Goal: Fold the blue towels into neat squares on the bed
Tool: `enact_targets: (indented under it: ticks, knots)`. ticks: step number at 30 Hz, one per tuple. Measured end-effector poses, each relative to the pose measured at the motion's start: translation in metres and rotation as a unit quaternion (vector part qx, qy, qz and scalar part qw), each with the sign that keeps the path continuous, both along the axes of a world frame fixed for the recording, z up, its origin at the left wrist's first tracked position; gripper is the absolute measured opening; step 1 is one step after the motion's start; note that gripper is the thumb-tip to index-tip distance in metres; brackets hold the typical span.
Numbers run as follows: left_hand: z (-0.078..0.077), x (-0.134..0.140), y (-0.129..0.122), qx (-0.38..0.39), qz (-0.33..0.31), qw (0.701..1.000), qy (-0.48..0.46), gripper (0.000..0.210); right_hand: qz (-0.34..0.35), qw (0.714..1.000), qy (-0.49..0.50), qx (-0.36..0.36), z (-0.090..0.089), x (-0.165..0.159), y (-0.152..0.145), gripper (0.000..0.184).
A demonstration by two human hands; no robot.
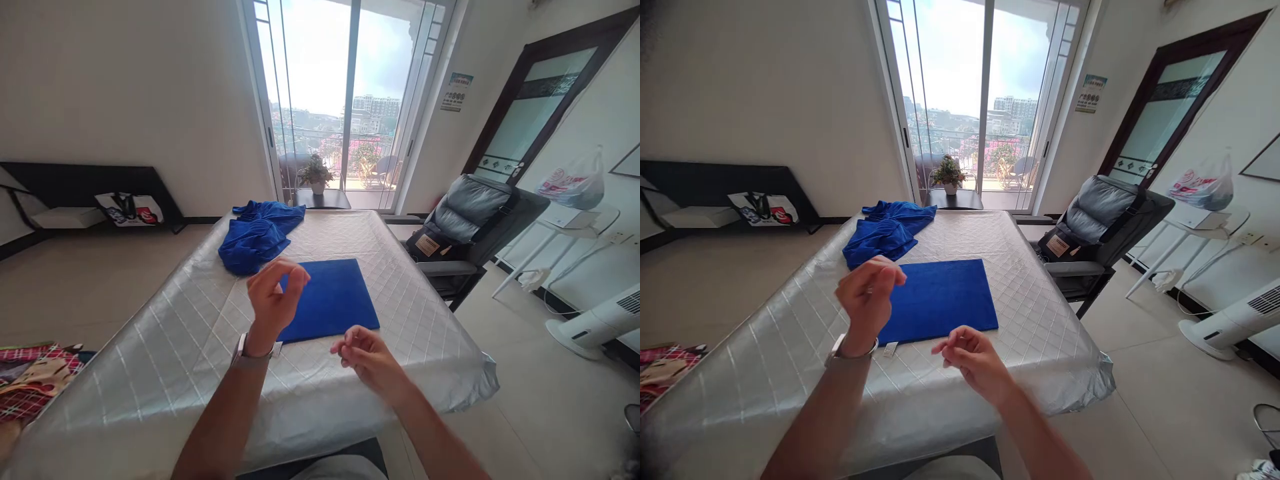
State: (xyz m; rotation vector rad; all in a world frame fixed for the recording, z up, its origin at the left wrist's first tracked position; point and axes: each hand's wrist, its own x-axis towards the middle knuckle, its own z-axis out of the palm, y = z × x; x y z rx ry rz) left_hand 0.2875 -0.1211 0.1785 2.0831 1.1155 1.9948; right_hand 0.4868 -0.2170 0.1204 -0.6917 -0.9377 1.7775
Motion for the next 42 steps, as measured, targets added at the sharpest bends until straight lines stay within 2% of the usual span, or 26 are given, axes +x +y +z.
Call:
enact_targets:
  ticks: [2,4,7,9,11,13,14,16,19,21,28,34,38,42]
  knots:
    - [-0.021,0.021,0.037,-0.073,-0.006,0.995,0.067,0.026,-0.05,0.989,-0.083,0.108,0.007,0.008,0.039,0.026]
    - [-0.054,0.039,0.07,-0.147,0.001,0.977,0.157,0.021,-0.111,0.952,-0.198,0.204,0.009,0.014,0.083,0.024]
    - [-0.106,0.051,0.094,-0.211,0.013,0.93,0.302,0.023,-0.184,0.869,-0.37,0.27,0.005,0.023,0.148,0.027]
    - [-0.132,0.05,0.096,-0.222,0.005,0.901,0.373,0.03,-0.2,0.803,-0.483,0.286,-0.002,0.028,0.187,0.032]
    - [-0.145,0.047,0.094,-0.229,0.004,0.885,0.405,0.036,-0.195,0.729,-0.585,0.297,-0.014,0.031,0.217,0.039]
    - [-0.15,0.044,0.092,-0.232,0.012,0.881,0.412,0.039,-0.171,0.662,-0.668,0.295,-0.032,0.032,0.237,0.048]
    - [-0.15,0.043,0.092,-0.228,0.012,0.881,0.415,0.041,-0.153,0.636,-0.7,0.288,-0.042,0.032,0.244,0.053]
    - [-0.151,0.044,0.092,-0.217,0.007,0.881,0.422,0.043,-0.106,0.601,-0.746,0.267,-0.064,0.033,0.252,0.061]
    - [-0.153,0.045,0.093,-0.208,-0.001,0.879,0.43,0.046,-0.069,0.58,-0.776,0.236,-0.087,0.037,0.259,0.067]
    - [-0.155,0.046,0.094,-0.219,-0.003,0.874,0.435,0.051,-0.067,0.575,-0.783,0.228,-0.093,0.039,0.262,0.068]
    - [-0.156,0.046,0.092,-0.259,-0.02,0.838,0.481,0.063,-0.057,0.573,-0.791,0.207,-0.088,0.04,0.264,0.068]
    - [-0.156,0.044,0.094,-0.256,-0.013,0.831,0.494,0.065,-0.06,0.578,-0.787,0.208,-0.088,0.041,0.264,0.068]
    - [-0.15,0.055,0.114,-0.263,0.011,0.839,0.477,0.062,-0.062,0.583,-0.783,0.207,-0.089,0.041,0.263,0.069]
    - [-0.144,0.09,0.149,-0.286,0.018,0.847,0.448,0.061,-0.065,0.582,-0.781,0.218,-0.089,0.042,0.261,0.066]
